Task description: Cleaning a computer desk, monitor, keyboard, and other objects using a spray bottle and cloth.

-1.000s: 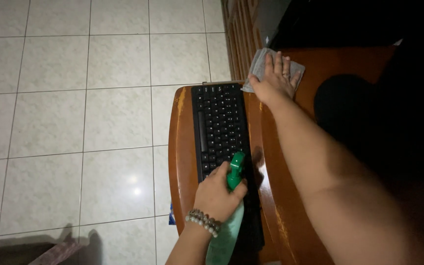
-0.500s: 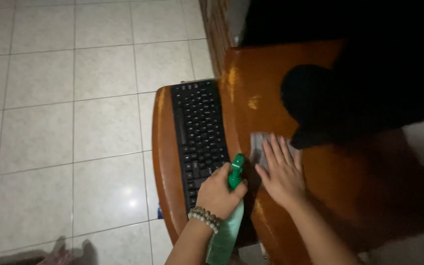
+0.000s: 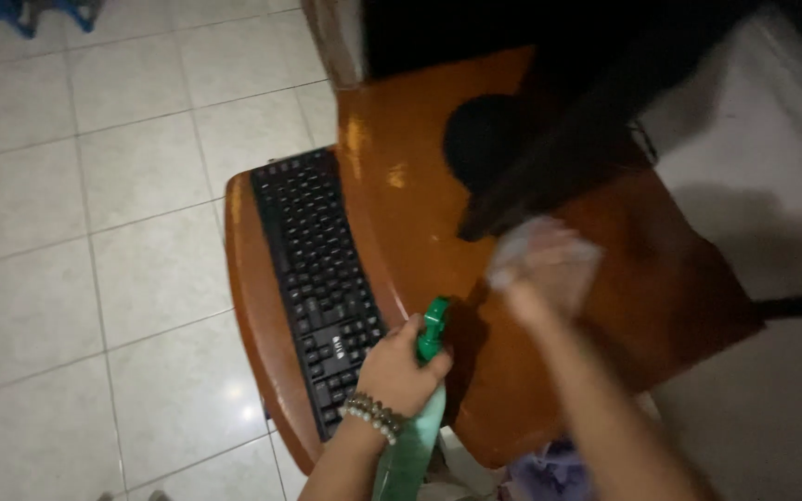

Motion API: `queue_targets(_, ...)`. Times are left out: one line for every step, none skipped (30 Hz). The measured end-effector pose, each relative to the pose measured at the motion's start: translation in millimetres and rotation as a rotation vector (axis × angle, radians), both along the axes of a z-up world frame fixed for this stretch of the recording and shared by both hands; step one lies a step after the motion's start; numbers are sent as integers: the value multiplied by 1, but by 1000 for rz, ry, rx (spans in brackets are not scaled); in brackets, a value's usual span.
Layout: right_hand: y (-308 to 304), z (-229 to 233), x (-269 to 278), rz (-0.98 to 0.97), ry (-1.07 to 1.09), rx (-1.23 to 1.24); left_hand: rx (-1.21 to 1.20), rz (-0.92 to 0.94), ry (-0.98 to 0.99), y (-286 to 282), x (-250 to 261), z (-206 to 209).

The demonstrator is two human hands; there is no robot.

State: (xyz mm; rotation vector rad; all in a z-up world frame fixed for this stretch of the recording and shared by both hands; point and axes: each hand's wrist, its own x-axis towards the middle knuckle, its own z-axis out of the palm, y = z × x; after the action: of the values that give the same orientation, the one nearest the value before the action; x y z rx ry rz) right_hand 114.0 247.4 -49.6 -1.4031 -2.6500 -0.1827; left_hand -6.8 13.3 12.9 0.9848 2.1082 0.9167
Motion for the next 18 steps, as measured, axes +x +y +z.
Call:
queue_targets(-23, -2, 1, -14, 0, 2, 2, -14, 0, 4, 3, 5)
queue_targets(-45, -3, 1, 107, -34, -1, -26, -16, -11, 8, 5, 11)
queue_targets(-67, -5, -1, 229, -69, -6, -54, -18, -23, 12, 6, 16)
queue_targets(-75, -9, 15, 217, -70, -6, -54, -31, -23, 16, 8, 15)
queue_targets(-85, -13, 30, 250, -36, -130, -62, -40, -23, 19, 9, 14)
queue_targets(-95, -17, 45, 284, 0, -253, -70, -50, -23, 22, 10, 13)
queue_targets(-95, 14, 48, 273, 3, -250, -68, -61, -21, 26, 12, 15)
queue_targets(-97, 45, 51, 352, -388, -426, -66, -69, -8, 29, 13, 17)
queue_targets(-99, 76, 54, 433, -784, -596, -64, -71, 2, 31, 14, 18)
queue_targets(-78, 63, 76, 427, -782, -596, -61, -77, 3, 33, 17, 21)
queue_targets(-58, 49, 98, 405, -482, -382, -73, -79, -3, 33, 19, 25)
queue_targets(-39, 35, 120, 379, -183, -166, -84, -82, -9, 34, 22, 29)
queue_targets(-7, 17, 141, 376, -180, -165, -84, -85, -7, 34, 24, 28)
queue_targets(25, -2, 162, 221, -113, -194, -102, -89, -3, 34, 26, 28)
queue_targets(57, -20, 183, 67, -46, -221, -119, -91, -1, 33, 28, 27)
queue_targets(83, -28, 185, 65, -45, -220, -118, -93, 0, 32, 30, 24)
queue_targets(110, -36, 187, 62, -92, -85, -119, -93, 12, 31, 32, 20)
queue_targets(137, -45, 188, 59, -140, 50, -120, -93, 24, 30, 34, 17)
